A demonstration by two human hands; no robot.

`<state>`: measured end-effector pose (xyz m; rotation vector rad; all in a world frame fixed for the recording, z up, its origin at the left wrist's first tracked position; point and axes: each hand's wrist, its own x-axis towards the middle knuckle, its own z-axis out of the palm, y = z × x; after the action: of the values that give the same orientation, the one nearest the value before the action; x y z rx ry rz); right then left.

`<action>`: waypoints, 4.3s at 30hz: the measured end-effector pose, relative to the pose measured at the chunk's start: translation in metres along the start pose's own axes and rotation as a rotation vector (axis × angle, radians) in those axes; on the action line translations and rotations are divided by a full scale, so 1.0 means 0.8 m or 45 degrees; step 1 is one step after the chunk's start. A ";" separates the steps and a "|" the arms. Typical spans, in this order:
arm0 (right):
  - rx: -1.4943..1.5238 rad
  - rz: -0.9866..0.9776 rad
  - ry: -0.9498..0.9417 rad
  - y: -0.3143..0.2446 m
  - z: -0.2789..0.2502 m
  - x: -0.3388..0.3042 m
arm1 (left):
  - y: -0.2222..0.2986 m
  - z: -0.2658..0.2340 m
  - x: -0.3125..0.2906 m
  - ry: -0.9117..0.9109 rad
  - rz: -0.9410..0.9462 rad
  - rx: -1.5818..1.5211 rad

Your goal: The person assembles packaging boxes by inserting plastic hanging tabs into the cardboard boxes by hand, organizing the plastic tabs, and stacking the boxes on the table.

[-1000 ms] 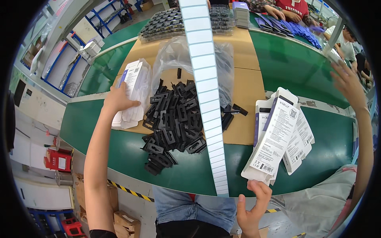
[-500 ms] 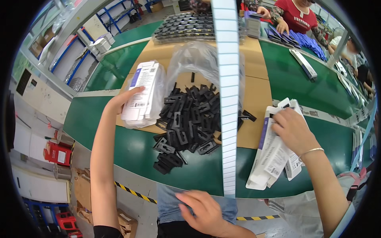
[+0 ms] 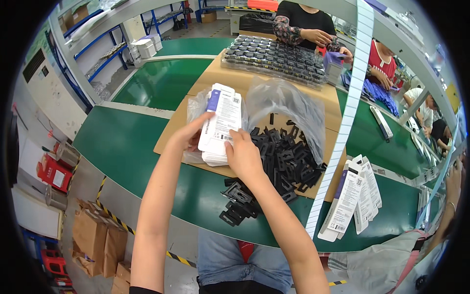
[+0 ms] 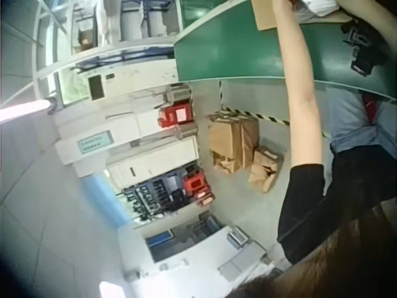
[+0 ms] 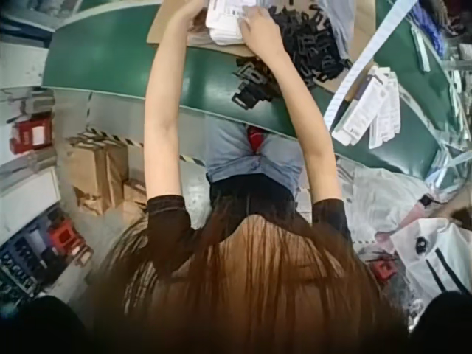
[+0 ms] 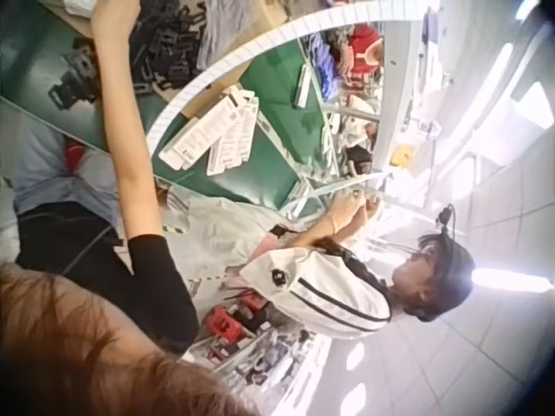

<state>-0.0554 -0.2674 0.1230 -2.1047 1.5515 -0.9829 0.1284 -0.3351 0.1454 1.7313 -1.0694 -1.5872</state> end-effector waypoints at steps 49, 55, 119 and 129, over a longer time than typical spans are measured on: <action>-0.241 -0.183 -1.085 0.035 -0.009 -0.437 | -0.367 0.155 -0.112 -1.523 0.419 0.987; 0.307 -0.374 -0.660 -0.058 -0.115 -0.305 | -0.372 0.154 -0.135 -1.371 0.259 0.907; -0.298 -0.087 -0.058 0.086 -0.142 -0.188 | -0.330 0.205 -0.251 -0.588 1.011 1.463; -0.349 0.027 0.024 0.088 -0.132 -0.209 | -0.349 0.215 -0.278 -0.364 0.911 1.561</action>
<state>-0.2055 -0.1228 0.0980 -2.2577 1.8024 -0.8246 0.0151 0.0195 0.0097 1.3633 -2.7783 -0.6750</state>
